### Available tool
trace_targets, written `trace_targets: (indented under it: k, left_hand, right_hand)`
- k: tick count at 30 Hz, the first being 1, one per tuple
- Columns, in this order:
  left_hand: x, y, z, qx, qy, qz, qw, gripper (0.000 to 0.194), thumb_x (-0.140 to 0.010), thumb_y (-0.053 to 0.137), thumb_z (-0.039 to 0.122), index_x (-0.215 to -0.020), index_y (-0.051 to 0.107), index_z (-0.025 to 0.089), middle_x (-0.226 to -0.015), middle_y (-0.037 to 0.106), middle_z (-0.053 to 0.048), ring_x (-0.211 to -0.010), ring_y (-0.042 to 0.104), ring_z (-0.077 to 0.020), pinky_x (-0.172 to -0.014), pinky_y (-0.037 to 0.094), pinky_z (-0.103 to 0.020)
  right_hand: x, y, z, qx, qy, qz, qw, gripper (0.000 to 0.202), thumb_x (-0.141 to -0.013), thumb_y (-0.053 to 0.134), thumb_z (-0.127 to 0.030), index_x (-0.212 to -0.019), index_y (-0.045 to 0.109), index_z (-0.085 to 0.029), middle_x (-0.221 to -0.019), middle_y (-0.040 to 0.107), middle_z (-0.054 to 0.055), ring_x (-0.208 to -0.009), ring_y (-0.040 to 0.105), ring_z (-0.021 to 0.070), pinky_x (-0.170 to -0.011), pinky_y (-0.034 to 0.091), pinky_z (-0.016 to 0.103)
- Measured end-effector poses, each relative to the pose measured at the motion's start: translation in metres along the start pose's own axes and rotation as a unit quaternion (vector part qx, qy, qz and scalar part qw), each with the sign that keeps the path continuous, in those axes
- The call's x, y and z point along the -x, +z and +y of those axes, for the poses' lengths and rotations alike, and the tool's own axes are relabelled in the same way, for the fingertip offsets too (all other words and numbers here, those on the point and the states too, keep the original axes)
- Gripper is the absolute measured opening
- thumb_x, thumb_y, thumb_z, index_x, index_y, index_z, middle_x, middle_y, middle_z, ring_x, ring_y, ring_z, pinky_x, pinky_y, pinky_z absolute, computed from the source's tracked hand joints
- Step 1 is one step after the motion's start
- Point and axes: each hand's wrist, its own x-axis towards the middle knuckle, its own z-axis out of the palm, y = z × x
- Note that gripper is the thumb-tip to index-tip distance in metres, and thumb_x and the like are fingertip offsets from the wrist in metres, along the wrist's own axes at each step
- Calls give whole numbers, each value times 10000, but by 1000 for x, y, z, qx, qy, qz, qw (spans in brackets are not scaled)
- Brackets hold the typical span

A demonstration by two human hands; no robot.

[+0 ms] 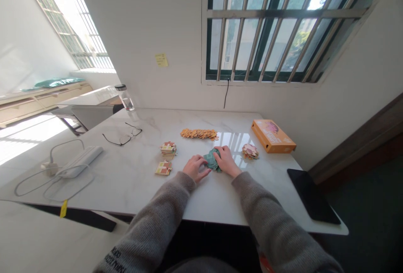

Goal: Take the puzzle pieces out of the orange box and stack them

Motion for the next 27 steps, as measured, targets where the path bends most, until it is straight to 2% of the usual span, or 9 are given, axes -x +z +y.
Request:
trace_targets:
  k: [5,9,12,17,22,27]
  left_hand:
    - [-2,2,3,-3,-5,7,1000,429,-714,771,500,-958,600,190,-971,596,-80,-904,571,-256,-843,499,-416]
    - [-2,3,5,5,-4,1,1000,532,-684,786,528,-1009,556,175,-960,581,-79,-877,563,-253,-814,503,-415]
    - [-2,3,7,2,4,-9,1000,626,-634,815,546,-1034,537,153,-985,568,-99,-897,557,-268,-822,503,-426]
    - [-2,3,11,-22,11,-18,1000,669,-586,844,544,-1034,519,169,-994,538,-89,-914,547,-272,-846,498,-433]
    - [-3,4,19,-31,8,-22,999,799,-498,867,581,-1079,504,169,-1028,508,-94,-942,536,-294,-866,497,-477]
    - [-3,5,21,-19,4,-11,1000,722,-573,846,544,-1079,509,154,-1023,508,-103,-958,536,-297,-896,497,-482]
  right_hand:
    - [13,10,-25,-144,66,19,987,412,-925,402,-297,-1293,548,-180,-1171,444,105,-1158,526,209,-1116,361,365]
    - [19,14,-36,-192,137,23,972,507,-903,426,-357,-1385,469,-207,-1238,420,101,-1208,502,217,-1118,355,364]
    - [20,16,-37,-209,177,34,961,560,-864,481,-399,-1388,470,-203,-1260,416,105,-1217,497,234,-1106,369,362]
    - [21,16,-33,-230,185,38,955,476,-819,529,-351,-1274,546,-211,-1252,447,106,-1178,521,228,-1064,422,354]
    - [22,19,-31,-248,171,60,952,376,-813,535,-334,-1167,575,-213,-1217,484,111,-1128,549,230,-991,486,361]
    - [23,15,-34,-258,178,39,949,408,-819,538,-353,-1197,555,-201,-1151,587,97,-1062,595,227,-897,529,351]
